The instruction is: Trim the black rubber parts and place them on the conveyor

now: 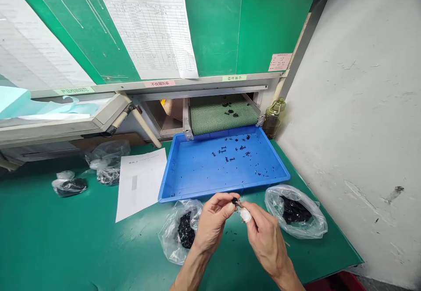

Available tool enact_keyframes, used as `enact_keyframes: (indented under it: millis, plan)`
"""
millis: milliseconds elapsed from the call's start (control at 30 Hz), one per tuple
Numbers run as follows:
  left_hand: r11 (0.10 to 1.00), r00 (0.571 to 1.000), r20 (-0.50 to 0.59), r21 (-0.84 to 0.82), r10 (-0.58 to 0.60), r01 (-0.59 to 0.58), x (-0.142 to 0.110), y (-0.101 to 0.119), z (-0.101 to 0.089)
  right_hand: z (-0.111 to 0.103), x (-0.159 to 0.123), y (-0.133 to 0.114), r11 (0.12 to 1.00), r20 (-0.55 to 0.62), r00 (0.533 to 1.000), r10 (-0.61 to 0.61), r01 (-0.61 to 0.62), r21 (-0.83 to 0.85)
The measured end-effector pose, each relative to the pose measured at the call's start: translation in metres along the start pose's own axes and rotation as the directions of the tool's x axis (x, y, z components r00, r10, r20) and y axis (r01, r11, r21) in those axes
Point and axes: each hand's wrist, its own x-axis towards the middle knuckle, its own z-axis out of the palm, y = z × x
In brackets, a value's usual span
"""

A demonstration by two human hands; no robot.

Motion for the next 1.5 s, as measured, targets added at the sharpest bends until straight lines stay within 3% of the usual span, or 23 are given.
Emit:
enact_keyframes:
  millis: [300,533,733,933,1133,1200,1300,1400,1500]
  plan:
    - [0.995,0.999,-0.031,-0.094,-0.025,0.022,0.003,-0.002,-0.001,0.002,0.0,0.005,1.0,0.05,0.999,0.014,-0.016,0.025]
    - [0.999,0.993,-0.112,-0.016,-0.046,0.044,0.002,-0.009,0.001,0.003,-0.004,0.002,0.998,0.048,0.999,0.012,-0.009,-0.06]
    - [0.999,0.998,-0.063,-0.038,-0.02,0.018,-0.001,-0.016,0.002,0.005,-0.003,0.004,0.997,0.03,0.999,0.046,-0.044,-0.058]
    - [0.996,0.998,-0.065,0.08,-0.021,0.026,-0.005,-0.016,0.002,0.007,-0.004,0.004,0.995,0.003,0.999,0.033,-0.032,-0.093]
    - [0.98,0.994,-0.076,0.188,0.081,-0.066,-0.006,-0.013,0.003,0.011,-0.007,-0.002,0.991,-0.019,1.0,-0.004,0.002,-0.136]
    - [0.986,0.994,-0.045,0.142,0.097,-0.09,-0.006,-0.014,0.002,0.01,-0.007,-0.004,0.998,0.021,0.999,0.041,-0.04,-0.056]
    - [0.996,0.996,0.023,0.017,0.085,-0.085,-0.005,-0.015,0.001,0.004,-0.003,-0.006,0.963,0.177,0.972,0.157,-0.19,0.192]
    - [0.998,0.997,0.057,-0.042,0.046,-0.043,-0.003,-0.016,0.001,-0.003,0.004,-0.003,0.846,0.364,0.907,0.213,-0.358,0.396]
    - [0.999,0.999,0.033,-0.037,-0.007,0.008,0.001,-0.017,0.001,-0.007,0.011,0.006,0.725,0.491,0.844,0.217,-0.476,0.497]
